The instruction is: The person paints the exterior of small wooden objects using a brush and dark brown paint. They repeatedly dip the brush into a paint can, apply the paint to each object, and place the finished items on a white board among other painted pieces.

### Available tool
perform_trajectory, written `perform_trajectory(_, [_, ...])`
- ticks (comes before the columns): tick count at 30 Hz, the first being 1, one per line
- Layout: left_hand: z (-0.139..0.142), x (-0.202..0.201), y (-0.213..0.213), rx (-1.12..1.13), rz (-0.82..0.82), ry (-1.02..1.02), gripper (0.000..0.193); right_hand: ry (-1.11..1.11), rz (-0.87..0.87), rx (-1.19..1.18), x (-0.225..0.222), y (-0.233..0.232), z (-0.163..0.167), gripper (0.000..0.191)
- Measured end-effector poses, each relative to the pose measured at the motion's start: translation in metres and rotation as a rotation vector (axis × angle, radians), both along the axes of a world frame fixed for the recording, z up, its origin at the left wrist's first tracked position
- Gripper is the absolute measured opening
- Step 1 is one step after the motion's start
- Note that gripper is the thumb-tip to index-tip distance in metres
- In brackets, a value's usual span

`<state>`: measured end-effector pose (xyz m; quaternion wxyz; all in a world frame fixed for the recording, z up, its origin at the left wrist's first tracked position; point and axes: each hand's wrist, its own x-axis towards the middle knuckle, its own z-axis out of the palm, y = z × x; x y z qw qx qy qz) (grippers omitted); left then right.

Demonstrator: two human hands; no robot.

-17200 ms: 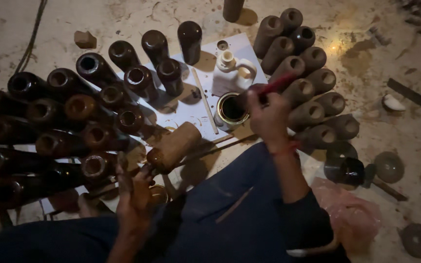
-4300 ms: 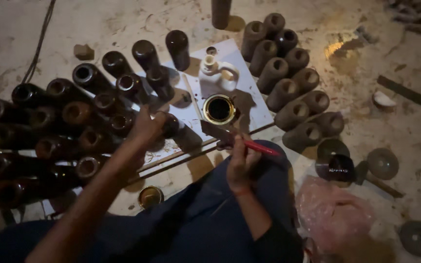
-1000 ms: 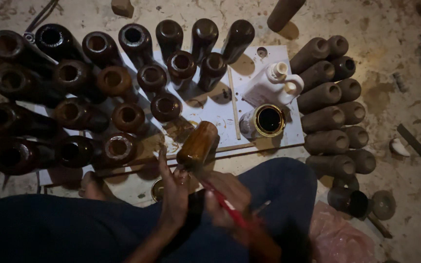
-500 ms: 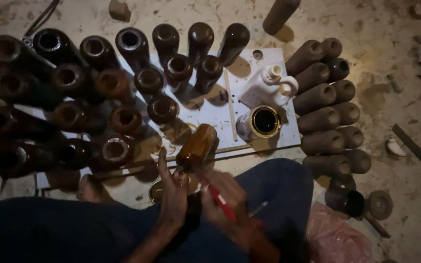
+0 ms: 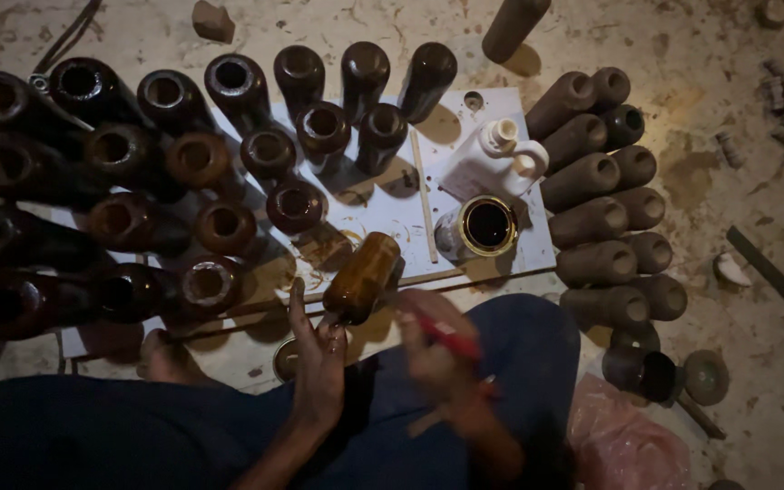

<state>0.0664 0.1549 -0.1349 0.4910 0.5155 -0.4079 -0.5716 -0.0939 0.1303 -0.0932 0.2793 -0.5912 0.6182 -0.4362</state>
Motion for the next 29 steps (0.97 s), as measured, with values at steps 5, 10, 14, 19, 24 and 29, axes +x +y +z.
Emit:
perform_trajectory(5, [-0.004,-0.001,0.002,0.134,-0.035,-0.056,0.094,0.122,0.026,-0.089,-0.02,-0.012,-0.021,0.019])
perform_trajectory(10, [-0.004,0.0,0.002,0.088,-0.057,-0.064,0.093,0.752,0.172,-0.091,-0.03,-0.016,-0.041,0.025])
perform_trajectory(14, [-0.001,-0.002,0.001,0.017,-0.064,-0.052,0.087,0.364,0.122,-0.142,-0.028,-0.02,-0.041,0.018])
perform_trajectory(19, [0.017,-0.001,-0.003,0.181,-0.079,-0.116,0.09,-0.045,-0.019,0.035,-0.03,-0.023,-0.032,0.025])
perform_trajectory(24, [0.044,-0.005,-0.015,0.073,-0.047,-0.158,0.081,0.187,0.036,0.152,-0.029,-0.018,-0.028,0.026])
perform_trajectory(29, [0.063,0.001,-0.032,0.027,-0.05,-0.088,0.09,0.257,0.047,-0.056,-0.032,-0.024,-0.035,0.022])
